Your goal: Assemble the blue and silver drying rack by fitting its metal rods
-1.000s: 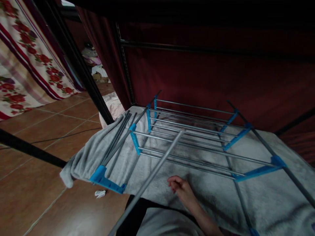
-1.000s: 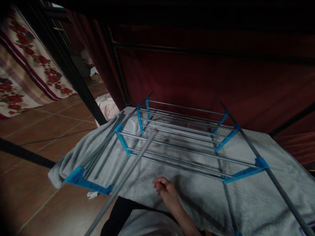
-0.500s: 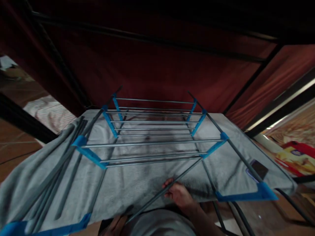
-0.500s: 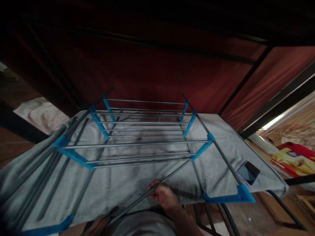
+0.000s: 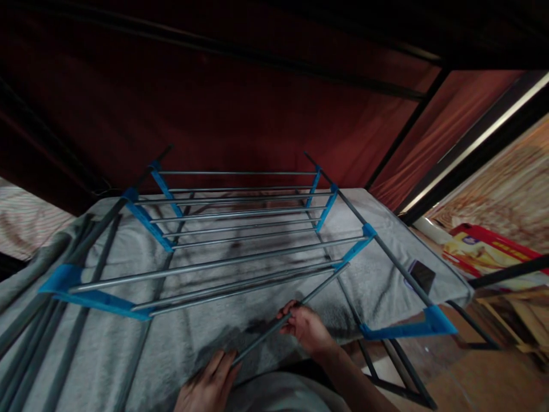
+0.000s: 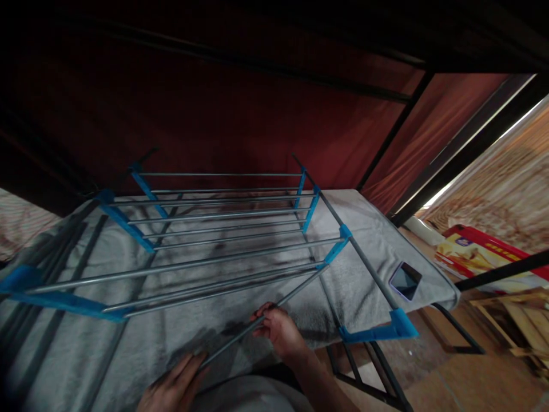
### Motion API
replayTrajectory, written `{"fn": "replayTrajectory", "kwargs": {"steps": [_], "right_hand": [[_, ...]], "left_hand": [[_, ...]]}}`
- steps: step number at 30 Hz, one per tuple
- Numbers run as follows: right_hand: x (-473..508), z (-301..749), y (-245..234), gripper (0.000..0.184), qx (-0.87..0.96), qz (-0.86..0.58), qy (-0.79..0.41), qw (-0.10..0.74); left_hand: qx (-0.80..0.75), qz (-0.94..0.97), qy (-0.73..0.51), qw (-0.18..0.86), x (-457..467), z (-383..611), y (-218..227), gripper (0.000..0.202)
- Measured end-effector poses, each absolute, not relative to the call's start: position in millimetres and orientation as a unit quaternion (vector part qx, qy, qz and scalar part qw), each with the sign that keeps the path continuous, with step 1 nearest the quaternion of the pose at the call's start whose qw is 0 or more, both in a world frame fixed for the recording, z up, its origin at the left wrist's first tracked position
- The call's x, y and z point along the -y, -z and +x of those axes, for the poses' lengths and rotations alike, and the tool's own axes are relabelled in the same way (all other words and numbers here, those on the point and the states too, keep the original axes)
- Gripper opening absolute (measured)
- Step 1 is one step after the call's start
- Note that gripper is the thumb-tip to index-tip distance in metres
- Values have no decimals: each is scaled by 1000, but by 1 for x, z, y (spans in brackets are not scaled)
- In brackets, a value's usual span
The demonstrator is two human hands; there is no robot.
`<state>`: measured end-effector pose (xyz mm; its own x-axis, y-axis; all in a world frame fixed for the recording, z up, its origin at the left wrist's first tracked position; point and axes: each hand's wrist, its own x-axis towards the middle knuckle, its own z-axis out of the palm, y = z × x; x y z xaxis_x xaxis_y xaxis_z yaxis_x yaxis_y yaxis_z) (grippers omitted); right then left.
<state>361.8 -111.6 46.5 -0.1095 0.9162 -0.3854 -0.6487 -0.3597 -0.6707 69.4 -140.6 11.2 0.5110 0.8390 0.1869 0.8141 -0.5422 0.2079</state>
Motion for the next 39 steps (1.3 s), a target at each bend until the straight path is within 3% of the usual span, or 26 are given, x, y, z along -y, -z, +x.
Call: {"fn": "replayTrajectory", "kwargs": {"steps": [7, 13, 22, 39], "right_hand": [[94, 369, -73, 21, 205, -391, -699, 563], [87, 363, -85, 18, 210, -377, -700, 569], [85, 370, -91, 18, 232, -387, -685, 572], [75, 371, -97, 17, 225, -386, -691, 568]], "left_hand": [[-464, 868, -167, 58, 115, 77, -30, 33], [-441, 880, -174, 5, 103, 70, -32, 49], [-447, 871, -204, -9, 94, 86, -55, 53], [-427, 892, -140, 36, 75, 67, -51, 47]]}}
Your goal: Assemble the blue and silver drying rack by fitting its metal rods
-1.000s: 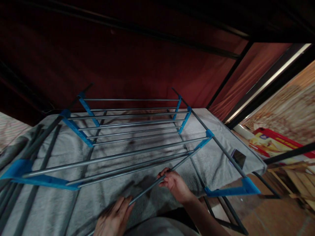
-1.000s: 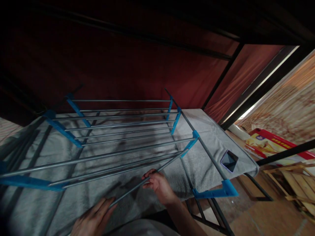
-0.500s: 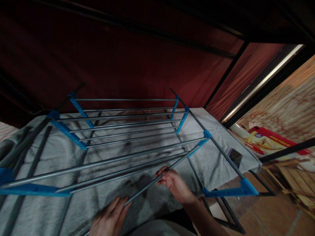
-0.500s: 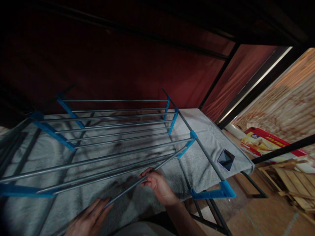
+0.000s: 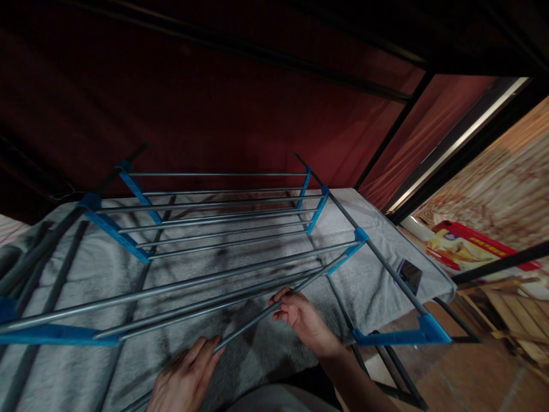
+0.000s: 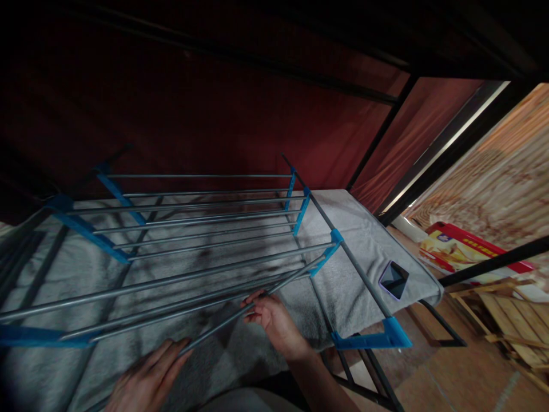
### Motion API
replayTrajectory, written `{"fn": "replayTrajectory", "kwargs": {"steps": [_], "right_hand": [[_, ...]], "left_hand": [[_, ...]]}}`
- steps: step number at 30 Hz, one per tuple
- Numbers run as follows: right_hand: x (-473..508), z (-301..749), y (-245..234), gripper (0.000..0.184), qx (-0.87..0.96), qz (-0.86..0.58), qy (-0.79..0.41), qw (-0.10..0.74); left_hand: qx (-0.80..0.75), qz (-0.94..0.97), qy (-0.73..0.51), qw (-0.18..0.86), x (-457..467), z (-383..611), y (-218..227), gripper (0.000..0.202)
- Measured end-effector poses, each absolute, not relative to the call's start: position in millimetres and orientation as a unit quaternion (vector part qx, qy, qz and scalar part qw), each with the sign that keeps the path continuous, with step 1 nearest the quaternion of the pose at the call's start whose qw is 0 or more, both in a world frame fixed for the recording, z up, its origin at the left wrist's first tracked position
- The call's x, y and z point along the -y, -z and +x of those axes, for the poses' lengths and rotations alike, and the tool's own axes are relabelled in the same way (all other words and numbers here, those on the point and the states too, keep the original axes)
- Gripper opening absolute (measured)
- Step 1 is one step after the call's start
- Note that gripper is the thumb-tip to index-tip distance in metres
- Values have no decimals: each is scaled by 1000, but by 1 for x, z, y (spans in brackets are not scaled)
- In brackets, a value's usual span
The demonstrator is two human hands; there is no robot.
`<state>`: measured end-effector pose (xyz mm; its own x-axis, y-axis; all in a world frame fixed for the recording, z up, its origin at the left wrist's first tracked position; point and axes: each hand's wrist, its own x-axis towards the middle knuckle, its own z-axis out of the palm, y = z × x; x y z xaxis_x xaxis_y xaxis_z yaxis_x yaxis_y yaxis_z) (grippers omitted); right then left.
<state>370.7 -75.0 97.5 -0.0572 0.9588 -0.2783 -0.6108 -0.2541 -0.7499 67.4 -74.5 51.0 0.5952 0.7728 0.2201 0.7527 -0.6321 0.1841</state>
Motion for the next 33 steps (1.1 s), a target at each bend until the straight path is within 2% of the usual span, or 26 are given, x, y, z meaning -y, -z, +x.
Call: {"fn": "replayTrajectory", "kwargs": {"steps": [4, 7, 12, 14, 17, 20, 22, 26, 30, 33], "right_hand": [[75, 371, -100, 20, 230, -396, -689, 562], [78, 370, -105, 26, 249, -400, -698, 540], [88, 363, -116, 26, 394, -418, -701, 422], [93, 360, -121, 28, 480, -455, -626, 414], [92, 359, -126, 28, 626, -510, -414, 421], [79, 361, -124, 32, 776, -487, -185, 356], [67, 361, -119, 35, 837, -451, -74, 302], [53, 363, -112, 30, 877, -422, 31, 226], [48, 364, -119, 29, 879, -417, 77, 219], [43, 363, -126, 29, 876, -414, 107, 222]], "left_hand": [[-424, 890, -163, 29, 73, 70, -60, 46], [-415, 885, -209, -17, 69, 73, -70, 47], [-420, 881, -212, -46, 62, 83, -85, 43], [-439, 877, -192, -39, 65, 88, -92, 42], [-461, 873, -158, -15, 71, 96, -107, 37], [-487, 862, -142, 17, 72, 102, -121, 29], [-498, 855, -139, 34, 70, 104, -130, 25], [-490, 849, -197, 15, 72, 105, -140, 24], [-508, 779, -361, -70, 86, 93, -136, 18], [-585, 629, -502, -94, 92, 74, -123, 6]]}}
